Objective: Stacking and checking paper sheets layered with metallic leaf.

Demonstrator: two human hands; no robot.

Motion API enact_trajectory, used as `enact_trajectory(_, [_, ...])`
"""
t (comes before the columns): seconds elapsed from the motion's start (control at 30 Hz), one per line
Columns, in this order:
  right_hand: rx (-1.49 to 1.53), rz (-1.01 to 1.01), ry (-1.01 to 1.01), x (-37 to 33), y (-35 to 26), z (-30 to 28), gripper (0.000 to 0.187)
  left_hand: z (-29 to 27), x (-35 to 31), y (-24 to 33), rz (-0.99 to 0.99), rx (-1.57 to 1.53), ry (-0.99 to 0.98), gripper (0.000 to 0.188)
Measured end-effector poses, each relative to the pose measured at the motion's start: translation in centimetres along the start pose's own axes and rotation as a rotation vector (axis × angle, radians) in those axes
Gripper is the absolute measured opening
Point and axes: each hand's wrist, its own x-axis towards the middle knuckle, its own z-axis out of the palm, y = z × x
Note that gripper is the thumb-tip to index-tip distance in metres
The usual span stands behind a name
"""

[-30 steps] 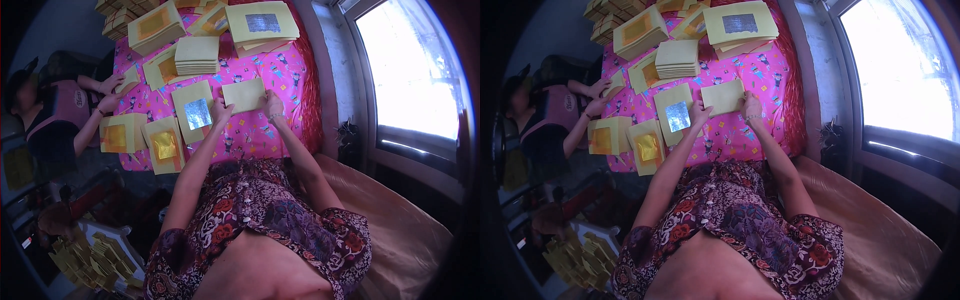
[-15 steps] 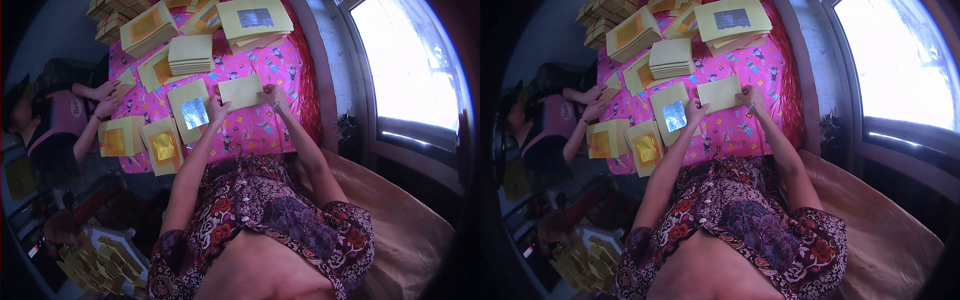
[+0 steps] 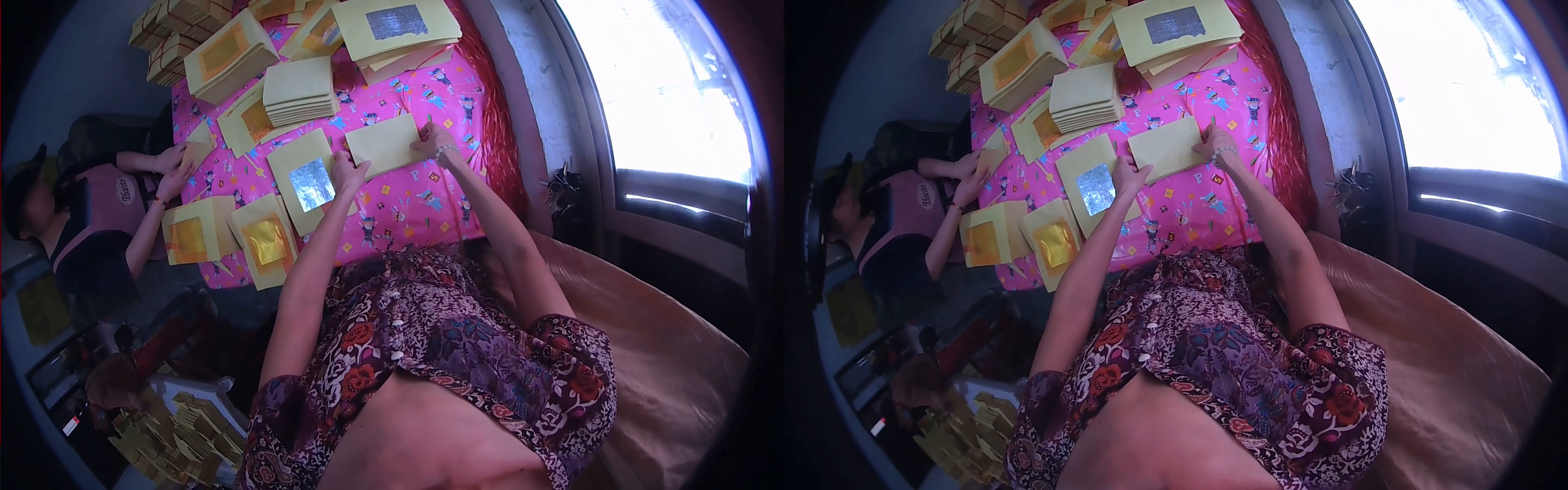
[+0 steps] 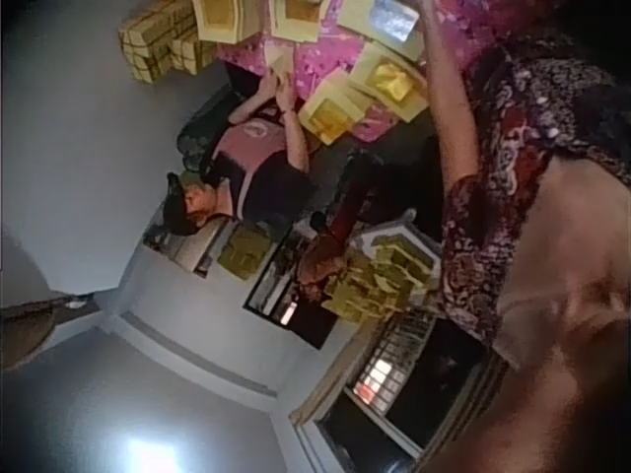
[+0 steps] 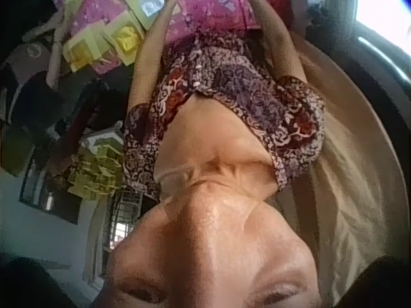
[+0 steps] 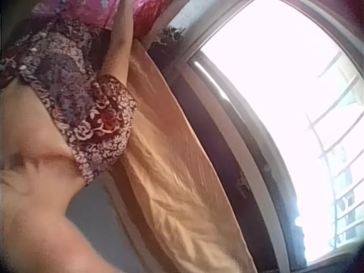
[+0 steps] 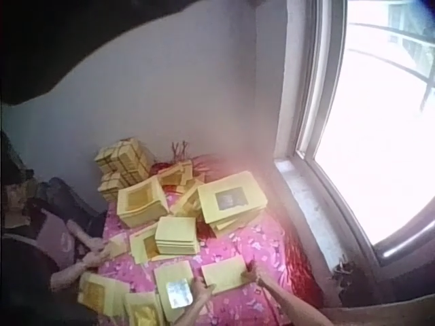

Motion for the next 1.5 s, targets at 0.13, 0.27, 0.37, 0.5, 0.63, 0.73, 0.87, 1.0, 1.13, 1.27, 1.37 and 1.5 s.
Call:
enact_trajectory(0.13, [0.097,0.003,-0.044,-0.2,0.5,-0.1,0.052,-0.9,-0.7,1.4,0.004,-0.001,-0.017,0.056])
enact_trajectory(0.27, [-0.032,-0.174,0.255,-1.8,-0.7,-0.4,0.054,-1.2,-1.4,1.5,0.03,0.012,0.045,0.057])
enact_trajectory(0.37, [-0.021,-0.308,0.287,-3.0,-1.9,-1.0,0.052,-1.4,-1.9,1.3,0.056,-0.006,0.128,0.055])
enact_trajectory(0.5, [-0.047,-0.448,0.428,-3.2,-1.3,-0.8,0.044,-3.0,-3.1,2.2,0.094,-0.101,0.177,0.047])
enact_trajectory(0.63, [-0.083,-0.437,0.44,-4.9,-2.8,-1.4,0.041,-5.3,-5.5,0.2,0.089,-0.249,0.274,0.041])
enact_trajectory(0.73, [-0.055,-0.427,0.383,-6.1,-4.0,-1.6,0.036,-6.5,-7.7,-2.9,0.074,-0.325,0.304,0.037])
enact_trajectory(0.87, [0.008,-0.561,0.223,-7.5,-5.0,-0.5,0.022,-8.1,-10.8,-4.6,0.066,-0.331,0.293,0.034])
enact_trajectory(1.0, [-0.18,-0.91,0.03,-8.4,-5.9,3.9,0.017,-8.8,-12.6,-7.0,0.185,-0.097,0.283,0.033])
enact_trajectory(1.13, [-0.287,-1.033,-0.112,-9.5,-6.6,9.7,0.033,-9.3,-13.0,-7.5,0.31,0.162,0.203,0.036])
enact_trajectory(1.27, [-0.459,-1.092,-0.062,-10.2,-8.3,12.8,0.044,-9.5,-11.9,-8.1,0.405,0.26,0.148,0.043])
enact_trajectory(1.37, [-0.593,-1.021,-0.069,-10.2,-8.9,13.9,0.046,-9.9,-11.0,-8.6,0.406,0.304,0.068,0.044])
enact_trajectory(1.5, [-0.559,-1.029,-0.101,-9.3,-8.8,13.8,0.038,-11.1,-10.0,-9.0,0.444,0.259,0.004,0.038])
